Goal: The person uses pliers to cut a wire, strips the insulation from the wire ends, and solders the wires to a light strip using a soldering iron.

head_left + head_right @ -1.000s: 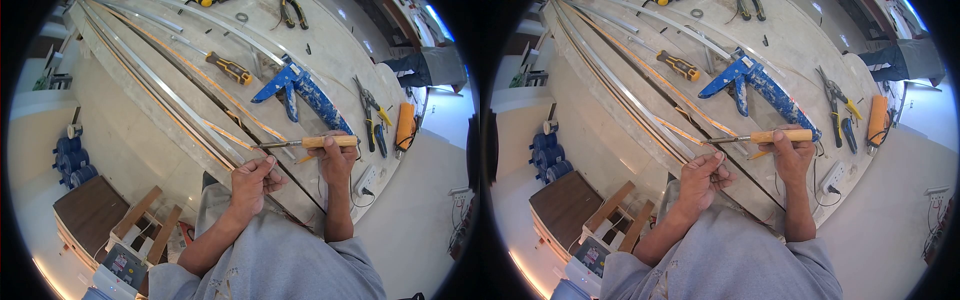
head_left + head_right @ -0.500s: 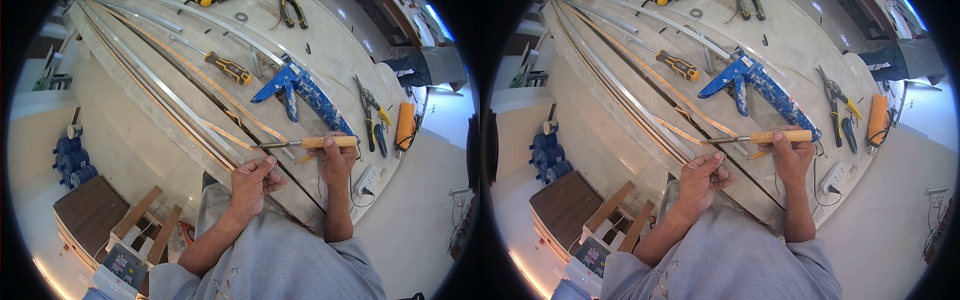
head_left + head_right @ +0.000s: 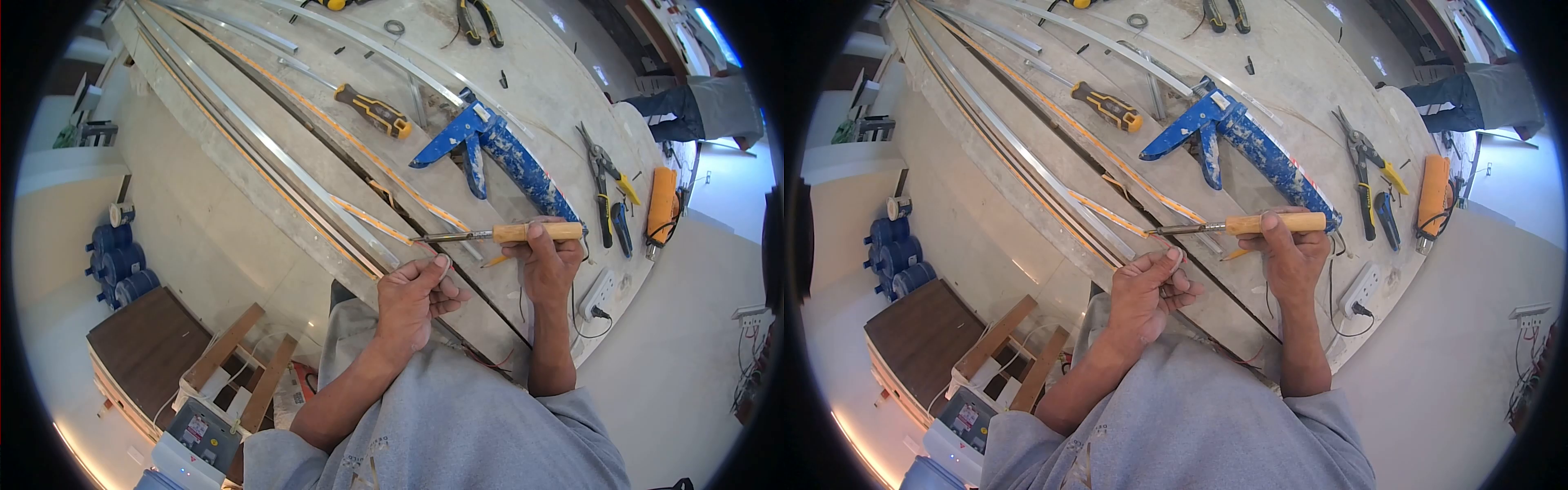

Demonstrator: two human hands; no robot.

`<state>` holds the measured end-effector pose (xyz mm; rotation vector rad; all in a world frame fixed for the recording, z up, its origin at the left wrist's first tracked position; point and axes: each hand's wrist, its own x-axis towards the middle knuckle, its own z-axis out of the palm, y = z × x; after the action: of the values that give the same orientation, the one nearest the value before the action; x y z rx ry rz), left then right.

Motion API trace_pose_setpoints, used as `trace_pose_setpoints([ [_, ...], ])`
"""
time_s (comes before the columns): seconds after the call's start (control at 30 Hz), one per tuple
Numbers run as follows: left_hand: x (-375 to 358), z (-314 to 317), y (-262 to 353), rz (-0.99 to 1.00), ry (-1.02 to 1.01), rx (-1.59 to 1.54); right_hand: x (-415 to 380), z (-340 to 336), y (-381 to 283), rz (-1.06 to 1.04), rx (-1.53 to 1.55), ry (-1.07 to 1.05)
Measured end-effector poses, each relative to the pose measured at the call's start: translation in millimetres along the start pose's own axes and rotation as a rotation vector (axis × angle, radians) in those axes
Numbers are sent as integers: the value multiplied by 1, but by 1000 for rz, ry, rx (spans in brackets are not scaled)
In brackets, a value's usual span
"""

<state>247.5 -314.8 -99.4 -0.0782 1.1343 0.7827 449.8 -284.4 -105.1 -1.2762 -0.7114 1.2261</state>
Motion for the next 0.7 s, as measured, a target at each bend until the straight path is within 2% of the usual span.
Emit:
trace_pose_setpoints([
  [0.7, 0, 0, 0, 0, -4, 12, -2, 5, 0, 49, -5, 95],
])
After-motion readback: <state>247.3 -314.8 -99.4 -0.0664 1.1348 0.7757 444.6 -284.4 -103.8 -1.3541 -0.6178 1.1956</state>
